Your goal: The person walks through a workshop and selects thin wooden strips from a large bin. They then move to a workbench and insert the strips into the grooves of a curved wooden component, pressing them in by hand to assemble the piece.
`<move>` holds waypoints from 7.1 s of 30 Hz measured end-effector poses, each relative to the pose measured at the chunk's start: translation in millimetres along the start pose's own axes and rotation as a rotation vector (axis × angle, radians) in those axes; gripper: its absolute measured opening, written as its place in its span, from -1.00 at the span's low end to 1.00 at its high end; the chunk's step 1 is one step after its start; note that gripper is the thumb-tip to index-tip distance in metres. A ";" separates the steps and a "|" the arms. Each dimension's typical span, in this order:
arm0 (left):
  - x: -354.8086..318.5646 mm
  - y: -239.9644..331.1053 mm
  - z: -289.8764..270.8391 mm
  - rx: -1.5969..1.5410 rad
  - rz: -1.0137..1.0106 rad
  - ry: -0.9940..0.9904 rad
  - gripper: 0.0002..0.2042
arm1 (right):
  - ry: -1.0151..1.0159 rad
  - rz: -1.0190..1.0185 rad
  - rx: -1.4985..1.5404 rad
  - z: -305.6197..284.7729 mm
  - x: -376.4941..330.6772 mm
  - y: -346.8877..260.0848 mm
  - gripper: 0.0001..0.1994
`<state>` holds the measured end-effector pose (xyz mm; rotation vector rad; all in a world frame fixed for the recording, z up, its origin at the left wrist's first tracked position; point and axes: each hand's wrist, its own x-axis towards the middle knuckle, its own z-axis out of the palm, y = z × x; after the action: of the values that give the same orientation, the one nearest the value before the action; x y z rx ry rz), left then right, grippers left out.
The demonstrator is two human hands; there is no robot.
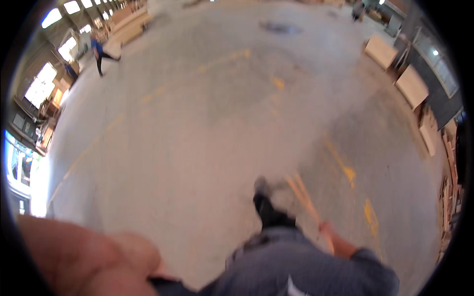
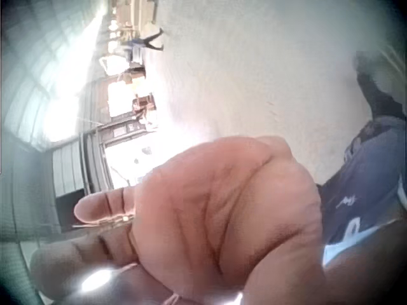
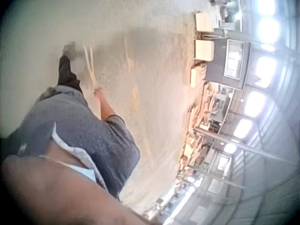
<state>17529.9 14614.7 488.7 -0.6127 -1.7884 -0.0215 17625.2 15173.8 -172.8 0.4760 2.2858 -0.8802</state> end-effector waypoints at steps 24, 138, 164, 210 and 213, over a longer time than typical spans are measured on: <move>-476.0 -458.9 576.3 -0.609 -1.065 -1.390 -0.50 | -0.083 -0.122 -0.299 -114.3 499.5 -762.9 -0.78; -655.6 -3769.3 3080.9 -1.099 -2.304 -0.344 -0.48 | -0.465 -0.693 -0.167 -32.1 2874.4 -4514.0 -0.78; -681.4 -4686.8 3563.0 -1.268 -2.180 0.387 -0.68 | -0.153 -1.422 -0.108 70.8 3239.5 -5427.4 -0.74; -915.2 -6310.0 4324.4 -0.776 -1.466 0.152 -0.96 | -0.352 -1.091 0.182 317.9 4067.1 -6977.6 -0.92; -928.5 -6409.0 4374.4 -0.731 -1.487 0.121 -0.98 | -0.400 -1.028 0.230 334.7 4129.2 -7060.9 -0.89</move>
<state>11134.8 10135.2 157.0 0.3631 -1.7043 -1.7050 11024.2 10342.5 148.8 -0.8146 1.9755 -1.5421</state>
